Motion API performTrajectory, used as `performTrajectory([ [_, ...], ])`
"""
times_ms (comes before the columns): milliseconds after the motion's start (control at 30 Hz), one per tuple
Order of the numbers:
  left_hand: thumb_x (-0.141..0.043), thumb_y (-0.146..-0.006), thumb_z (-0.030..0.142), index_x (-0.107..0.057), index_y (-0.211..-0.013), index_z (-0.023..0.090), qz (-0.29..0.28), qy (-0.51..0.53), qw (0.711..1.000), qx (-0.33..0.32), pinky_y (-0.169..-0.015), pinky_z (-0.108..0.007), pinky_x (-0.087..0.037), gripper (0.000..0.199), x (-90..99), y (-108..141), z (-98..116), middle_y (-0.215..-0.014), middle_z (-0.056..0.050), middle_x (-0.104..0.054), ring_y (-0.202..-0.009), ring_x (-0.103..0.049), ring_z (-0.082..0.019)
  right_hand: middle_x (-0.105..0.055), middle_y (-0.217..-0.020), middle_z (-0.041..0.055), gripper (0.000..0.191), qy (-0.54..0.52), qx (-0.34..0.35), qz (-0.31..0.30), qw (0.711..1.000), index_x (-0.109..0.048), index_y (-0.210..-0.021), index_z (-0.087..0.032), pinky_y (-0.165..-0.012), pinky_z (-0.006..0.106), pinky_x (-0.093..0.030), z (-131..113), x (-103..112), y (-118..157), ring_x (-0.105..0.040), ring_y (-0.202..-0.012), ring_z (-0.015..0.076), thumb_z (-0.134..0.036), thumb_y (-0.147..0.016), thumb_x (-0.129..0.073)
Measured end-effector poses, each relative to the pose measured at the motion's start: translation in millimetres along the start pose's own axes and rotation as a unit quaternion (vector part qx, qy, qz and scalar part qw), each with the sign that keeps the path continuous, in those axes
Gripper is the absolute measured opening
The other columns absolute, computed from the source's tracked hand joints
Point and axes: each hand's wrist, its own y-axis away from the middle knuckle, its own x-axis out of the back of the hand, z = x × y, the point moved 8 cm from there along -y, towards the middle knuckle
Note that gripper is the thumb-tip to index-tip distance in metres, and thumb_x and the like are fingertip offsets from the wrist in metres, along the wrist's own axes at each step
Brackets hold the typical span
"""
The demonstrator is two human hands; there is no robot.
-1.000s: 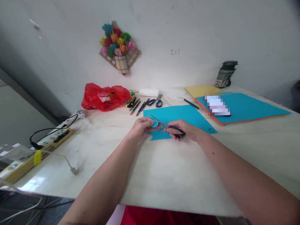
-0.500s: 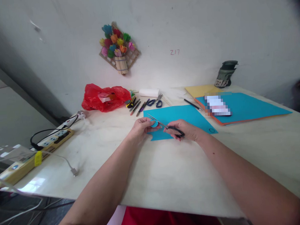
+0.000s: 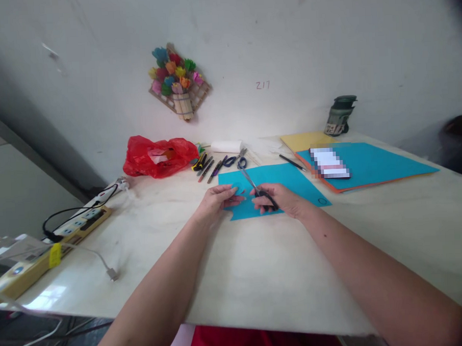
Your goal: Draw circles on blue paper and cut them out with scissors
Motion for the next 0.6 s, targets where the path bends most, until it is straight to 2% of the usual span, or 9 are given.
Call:
performTrajectory([
  [100,-0.072,-0.061,0.020,-0.062,-0.078,0.011,0.012,0.005,1.000,0.010,-0.064,-0.032,-0.050,0.022,-1.0,-0.1,-1.7,-0.074,-0.008,-0.066,-0.071,-0.064,-0.022,-0.061,-0.066,0.0002,0.042,-0.049,0.020,0.048,0.997,-0.054,-0.092,-0.018,-0.047,0.020,-0.039,-4.2,4.4,-1.7,-0.058,-0.055,0.0112,-0.032,-0.056,-0.071],
  [233,-0.073,-0.061,0.022,-0.064,-0.078,0.010,0.012,0.003,0.999,0.036,-0.064,-0.032,-0.050,0.023,-8.3,1.3,-7.3,-0.074,-0.008,-0.065,-0.074,-0.063,-0.021,-0.059,-0.063,-0.0019,0.042,-0.095,0.039,0.116,0.988,-0.054,-0.091,-0.018,-0.047,0.020,-0.039,-6.6,8.5,-3.8,-0.057,-0.054,0.0109,-0.027,-0.054,-0.071],
  [400,-0.071,-0.064,0.025,-0.063,-0.083,0.011,-0.034,-0.002,0.997,0.073,-0.068,-0.033,-0.050,0.025,-26.6,5.6,-16.9,-0.083,-0.010,-0.065,-0.078,-0.061,-0.021,-0.055,-0.055,-0.0048,0.039,-0.124,0.045,0.185,0.974,-0.054,-0.086,-0.017,-0.045,0.021,-0.039,-10.4,12.0,-1.5,-0.053,-0.046,0.0091,-0.026,-0.051,-0.071],
  [500,-0.068,-0.066,0.030,-0.062,-0.084,0.011,-0.058,-0.001,0.995,0.079,-0.068,-0.033,-0.049,0.027,-32.5,6.0,-18.4,-0.088,-0.012,-0.065,-0.078,-0.062,-0.021,-0.054,-0.053,-0.0057,0.038,-0.122,0.044,0.194,0.972,-0.053,-0.085,-0.017,-0.045,0.021,-0.040,-14.9,11.5,1.3,-0.052,-0.045,0.0088,-0.025,-0.052,-0.070],
  [600,-0.063,-0.069,0.042,-0.061,-0.079,0.011,-0.045,0.003,0.995,0.090,-0.064,-0.033,-0.049,0.033,-28.5,4.2,-19.3,-0.078,-0.013,-0.065,-0.070,-0.062,-0.021,-0.054,-0.053,-0.0058,0.037,-0.104,0.036,0.171,0.979,-0.053,-0.087,-0.017,-0.049,0.023,-0.043,-17.0,7.7,1.8,-0.053,-0.047,0.0095,-0.023,-0.054,-0.068],
])
